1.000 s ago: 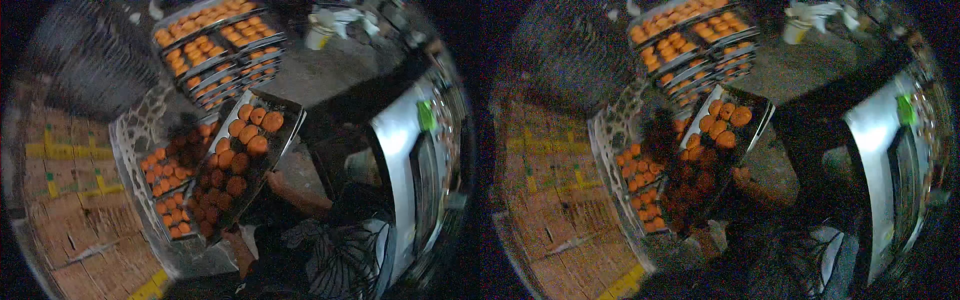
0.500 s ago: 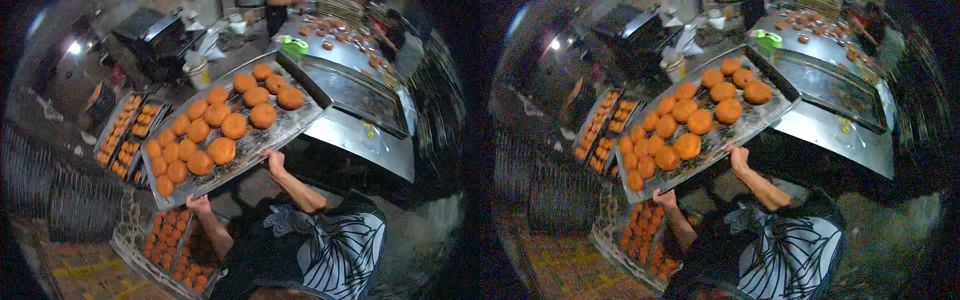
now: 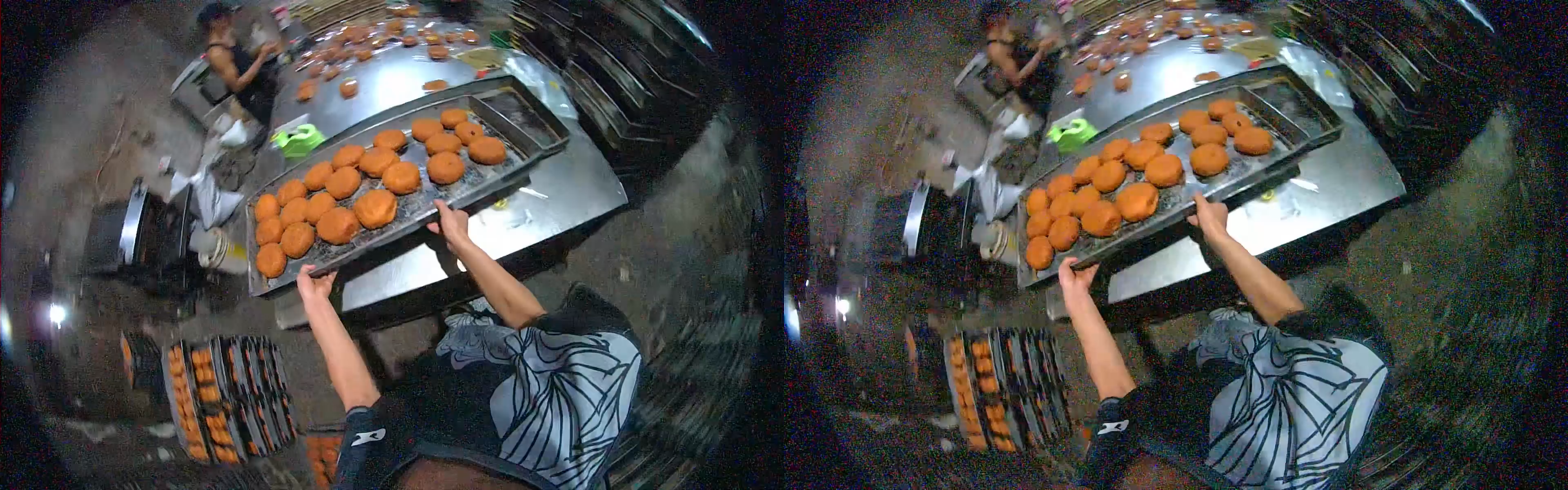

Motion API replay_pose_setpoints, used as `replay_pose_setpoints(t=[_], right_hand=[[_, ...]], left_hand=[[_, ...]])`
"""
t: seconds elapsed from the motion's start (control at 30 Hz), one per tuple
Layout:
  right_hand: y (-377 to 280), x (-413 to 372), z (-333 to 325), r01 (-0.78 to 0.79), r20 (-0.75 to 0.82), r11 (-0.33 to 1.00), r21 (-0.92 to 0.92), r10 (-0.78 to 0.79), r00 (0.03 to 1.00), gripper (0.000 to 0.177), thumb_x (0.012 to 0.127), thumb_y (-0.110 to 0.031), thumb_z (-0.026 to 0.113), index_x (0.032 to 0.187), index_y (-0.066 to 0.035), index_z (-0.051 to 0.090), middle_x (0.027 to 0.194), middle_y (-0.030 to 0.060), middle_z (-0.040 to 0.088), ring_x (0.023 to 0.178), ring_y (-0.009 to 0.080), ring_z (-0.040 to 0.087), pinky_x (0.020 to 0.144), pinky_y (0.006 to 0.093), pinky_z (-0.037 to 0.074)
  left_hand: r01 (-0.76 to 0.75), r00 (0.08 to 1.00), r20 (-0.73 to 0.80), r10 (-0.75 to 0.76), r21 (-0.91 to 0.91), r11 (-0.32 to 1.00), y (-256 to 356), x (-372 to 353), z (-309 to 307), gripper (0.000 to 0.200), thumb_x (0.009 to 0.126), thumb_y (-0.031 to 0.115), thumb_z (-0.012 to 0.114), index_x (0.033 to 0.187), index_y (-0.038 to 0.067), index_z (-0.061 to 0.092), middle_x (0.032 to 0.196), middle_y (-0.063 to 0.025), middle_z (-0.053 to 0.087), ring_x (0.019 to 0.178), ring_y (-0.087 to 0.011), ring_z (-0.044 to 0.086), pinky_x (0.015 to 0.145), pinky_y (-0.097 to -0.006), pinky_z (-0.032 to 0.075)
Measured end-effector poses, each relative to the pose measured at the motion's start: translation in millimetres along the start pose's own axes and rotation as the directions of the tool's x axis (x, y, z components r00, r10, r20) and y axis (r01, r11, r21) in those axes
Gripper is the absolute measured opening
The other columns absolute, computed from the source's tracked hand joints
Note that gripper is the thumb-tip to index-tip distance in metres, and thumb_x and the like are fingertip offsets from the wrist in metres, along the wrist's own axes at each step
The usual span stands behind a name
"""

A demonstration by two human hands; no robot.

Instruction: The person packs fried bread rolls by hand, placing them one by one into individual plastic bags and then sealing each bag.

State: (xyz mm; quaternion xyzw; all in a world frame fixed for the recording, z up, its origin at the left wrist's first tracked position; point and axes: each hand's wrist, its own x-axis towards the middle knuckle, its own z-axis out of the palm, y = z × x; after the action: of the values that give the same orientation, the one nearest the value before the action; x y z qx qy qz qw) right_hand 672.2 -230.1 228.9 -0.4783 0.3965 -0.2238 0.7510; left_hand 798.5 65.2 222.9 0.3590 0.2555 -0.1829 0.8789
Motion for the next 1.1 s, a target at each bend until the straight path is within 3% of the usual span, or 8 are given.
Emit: replay_pose_setpoints(t=[0.1,0.17,0.3,0.5,0.7,0.83,0.97,1.1], right_hand=[[-14,75,2,0.019,0.083,0.99,-0.143,-0.008,0.997,0.045,0.076,-0.035,0.053,0.058,0.006,0.054,0.05,0.0148,0.055,0.04,0.0206,0.054,0.04,0.0303,0.044],[13,65,12,0.168,0.03,0.791,-0.588,-0.186,0.982,0.041,0.076,-0.031,0.047,0.052,0.002,0.054,0.046,0.0123,0.053,0.04,0.0211,0.054,0.045,0.0321,0.045],[9,97,8,0.064,-0.046,0.855,-0.515,-0.102,0.994,0.033,0.073,-0.023,0.042,0.052,-0.001,0.055,0.046,0.0105,0.054,0.04,0.021,0.054,0.047,0.0332,0.045],[17,115,-11,-0.054,-0.141,0.897,-0.438,-0.009,0.99,0.041,0.077,-0.031,0.041,0.055,0.0,0.055,0.049,0.0111,0.056,0.042,0.0223,0.055,0.051,0.0347,0.046],[-41,160,-54,0.124,0.012,0.449,-0.885,-0.245,0.969,0.039,0.079,-0.031,0.049,0.06,0.003,0.058,0.061,0.02,0.057,0.063,0.0331,0.059,0.062,0.0414,0.045],[-114,199,-67,0.574,0.22,0.28,-0.769,-0.727,0.65,0.021,0.075,-0.021,0.054,0.082,-0.002,0.06,0.078,0.0202,0.059,0.074,0.0356,0.057,0.067,0.0402,0.046],[-101,273,-85,0.573,0.318,0.112,-0.812,-0.738,0.595,0.017,0.074,-0.016,0.055,0.085,-0.004,0.059,0.084,0.02,0.058,0.078,0.033,0.056,0.069,0.0407,0.045],[-99,343,-79,0.479,0.368,0.062,-0.876,-0.558,0.744,0.014,0.075,-0.012,0.052,0.086,-0.006,0.06,0.084,0.0199,0.058,0.079,0.0328,0.057,0.067,0.0418,0.045]], left_hand=[[0.136,0.991,-0.042,-0.129,0.268,0.954,-7,48,64,0.036,0.065,0.014,0.045,0.099,0.002,0.042,0.102,-0.016,0.045,0.1,-0.036,0.042,0.088,-0.0521,0.028],[0.06,0.997,-0.075,-0.027,0.486,0.872,-4,45,37,0.032,0.063,0.017,0.046,0.093,0.007,0.047,0.099,-0.0132,0.048,0.093,-0.0342,0.045,0.085,-0.05,0.032],[-0.031,0.967,-0.206,0.149,0.486,0.874,-33,106,53,0.048,0.059,0.015,0.05,0.106,0.007,0.043,0.102,-0.0125,0.046,0.087,-0.0299,0.046,0.084,-0.0437,0.037],[-0.023,0.934,-0.318,0.162,0.399,0.917,-62,94,62,0.098,0.053,0.009,0.054,0.129,0.002,-0.009,0.129,-0.0152,0.021,0.106,-0.0285,0.039,0.094,-0.0457,0.029],[-0.088,0.996,-0.002,0.094,0.326,0.941,-68,95,49,0.085,0.061,0.025,0.063,0.128,0.001,0.017,0.126,-0.0116,0.033,0.11,-0.0241,0.035,0.098,-0.0442,0.013],[-0.245,0.964,-0.032,0.265,0.288,0.926,-67,24,44,0.066,0.071,0.047,0.057,0.121,0.007,0.037,0.123,-0.0092,0.037,0.111,-0.0256,0.035,0.094,-0.0475,0.021],[-0.152,0.974,-0.104,0.203,0.371,0.916,-79,-19,-45,0.061,0.07,0.041,0.058,0.119,0.012,0.034,0.127,-0.0071,0.03,0.112,-0.0229,0.03,0.091,-0.0438,0.02],[-0.251,0.837,-0.376,0.397,0.382,0.89,-132,-68,-44,0.044,0.076,0.036,0.055,0.106,0.009,0.04,0.095,-0.0042,0.046,0.087,-0.0192,0.041,0.074,-0.0396,0.033]])
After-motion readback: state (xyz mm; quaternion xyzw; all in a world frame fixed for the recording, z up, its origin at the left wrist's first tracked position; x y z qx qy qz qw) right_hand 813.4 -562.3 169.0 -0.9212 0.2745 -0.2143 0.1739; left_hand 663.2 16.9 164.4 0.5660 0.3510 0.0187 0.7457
